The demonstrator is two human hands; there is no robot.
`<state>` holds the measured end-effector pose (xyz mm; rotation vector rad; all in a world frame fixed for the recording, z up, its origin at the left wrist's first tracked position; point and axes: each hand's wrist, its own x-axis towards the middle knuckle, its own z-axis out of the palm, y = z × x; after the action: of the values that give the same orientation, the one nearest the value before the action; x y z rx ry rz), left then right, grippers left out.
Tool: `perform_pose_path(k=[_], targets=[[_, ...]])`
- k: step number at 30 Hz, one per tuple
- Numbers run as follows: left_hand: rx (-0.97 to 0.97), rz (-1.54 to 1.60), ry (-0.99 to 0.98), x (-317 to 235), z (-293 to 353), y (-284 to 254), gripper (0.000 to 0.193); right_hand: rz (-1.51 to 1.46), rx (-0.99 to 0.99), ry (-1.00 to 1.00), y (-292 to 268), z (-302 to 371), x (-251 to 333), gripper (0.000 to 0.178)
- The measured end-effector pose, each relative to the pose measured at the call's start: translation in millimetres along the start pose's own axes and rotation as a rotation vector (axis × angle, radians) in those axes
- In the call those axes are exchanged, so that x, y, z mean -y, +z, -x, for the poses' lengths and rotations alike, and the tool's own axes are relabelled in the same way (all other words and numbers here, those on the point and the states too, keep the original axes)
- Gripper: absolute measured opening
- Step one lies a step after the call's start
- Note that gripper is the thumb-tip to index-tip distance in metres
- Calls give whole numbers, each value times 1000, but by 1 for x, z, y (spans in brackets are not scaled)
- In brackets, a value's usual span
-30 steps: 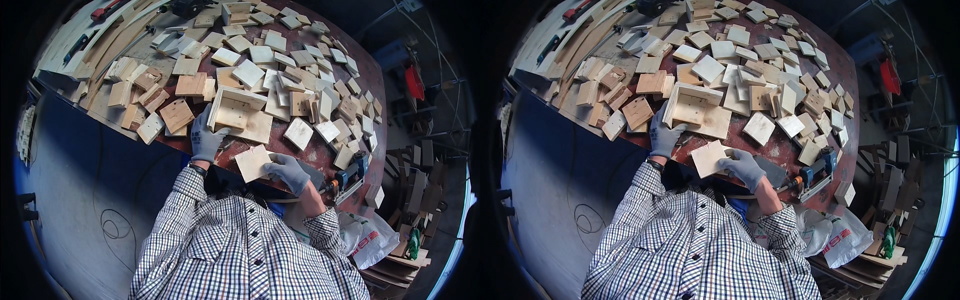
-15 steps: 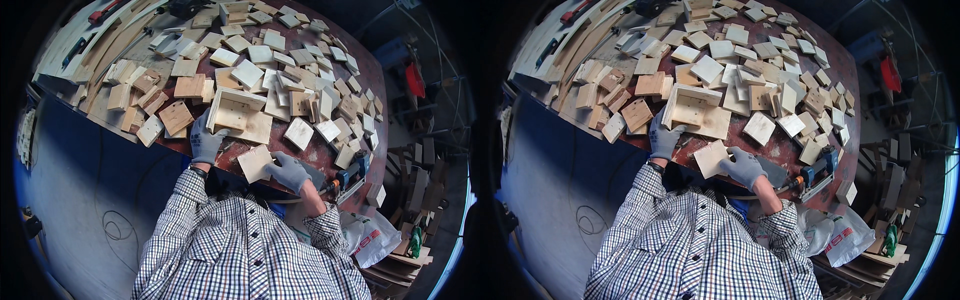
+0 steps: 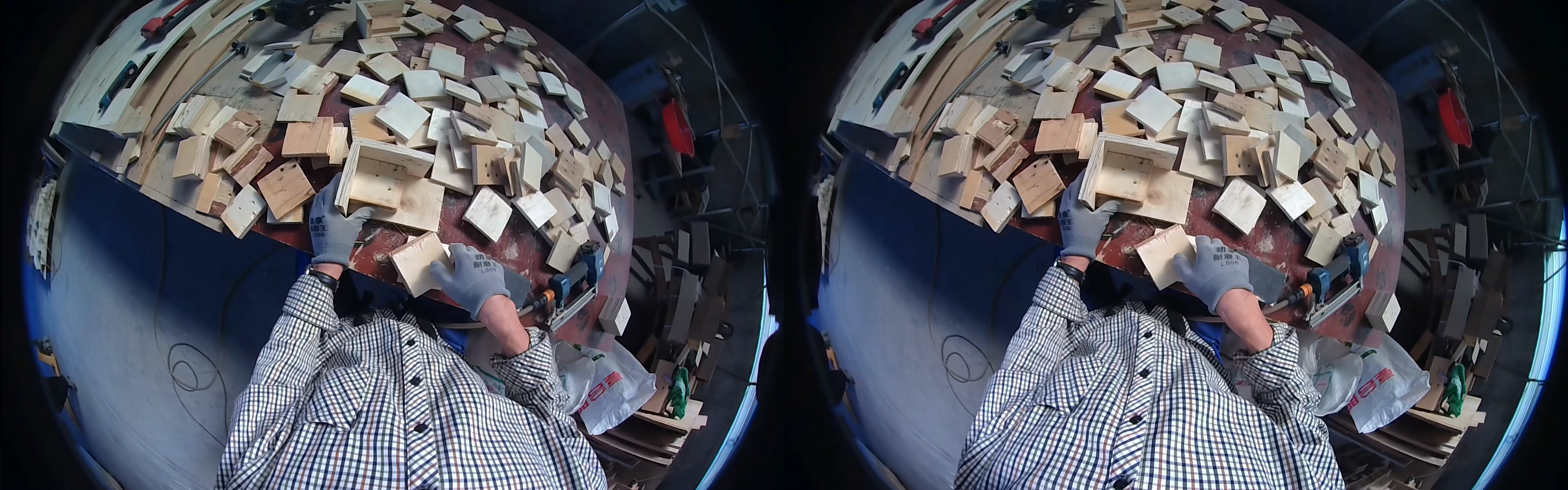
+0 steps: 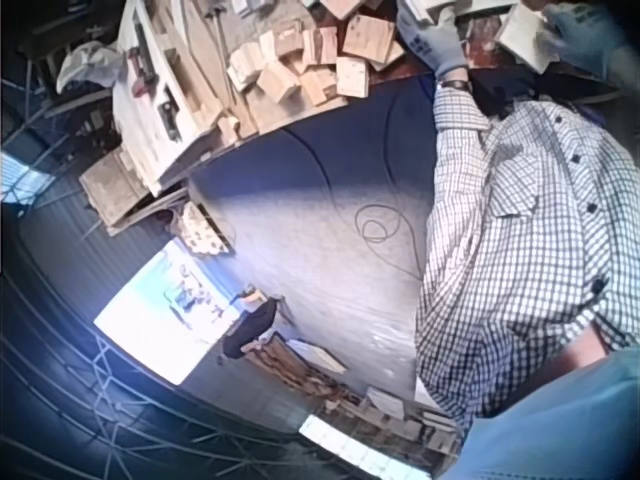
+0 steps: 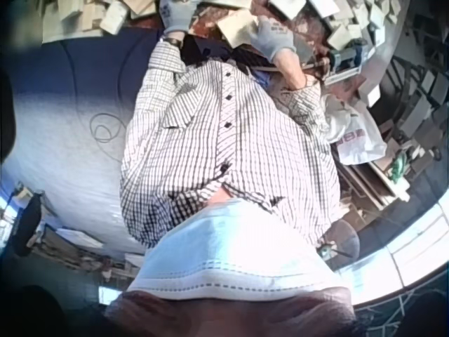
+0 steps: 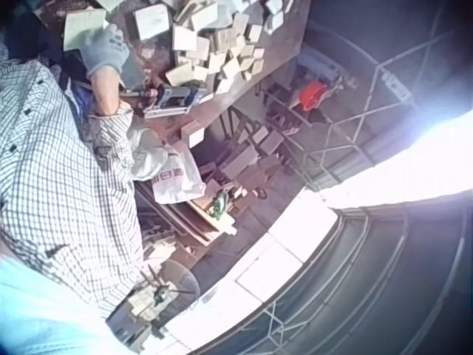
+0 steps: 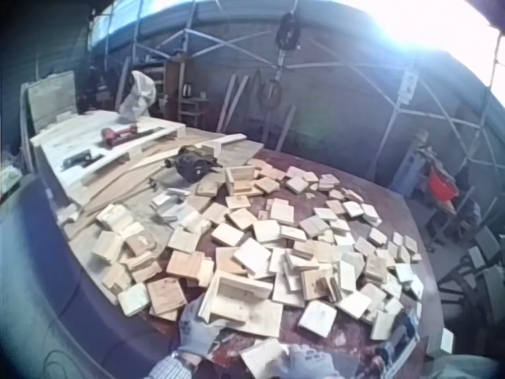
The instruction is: The person assembles small wooden boxes by stacking cut pieces and securing them with a nail gun. They then sand the edges of the assembled boxes with a sanding block.
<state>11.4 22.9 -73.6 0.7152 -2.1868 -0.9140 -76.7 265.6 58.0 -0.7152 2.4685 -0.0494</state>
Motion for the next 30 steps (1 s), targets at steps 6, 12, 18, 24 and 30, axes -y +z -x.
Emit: perform_pose_path(k=[6, 12, 18, 24, 30], targets=[[15, -16, -1, 0, 0, -2, 89, 141, -336, -211, 13, 3, 14, 99], [12, -3, -16, -1, 1, -2, 90, -17, -192, -208, 29, -12, 8, 115], [-9, -6, 4, 0, 1, -1, 89, -198, -133, -227, 26, -25, -3, 111], [31, 4, -28, -3, 0, -2, 88, -142, -50, -142, 7, -32, 2, 101], [8, -10, 11, -1, 1, -3, 88, -619, -88, -139, 9, -36, -16, 66]])
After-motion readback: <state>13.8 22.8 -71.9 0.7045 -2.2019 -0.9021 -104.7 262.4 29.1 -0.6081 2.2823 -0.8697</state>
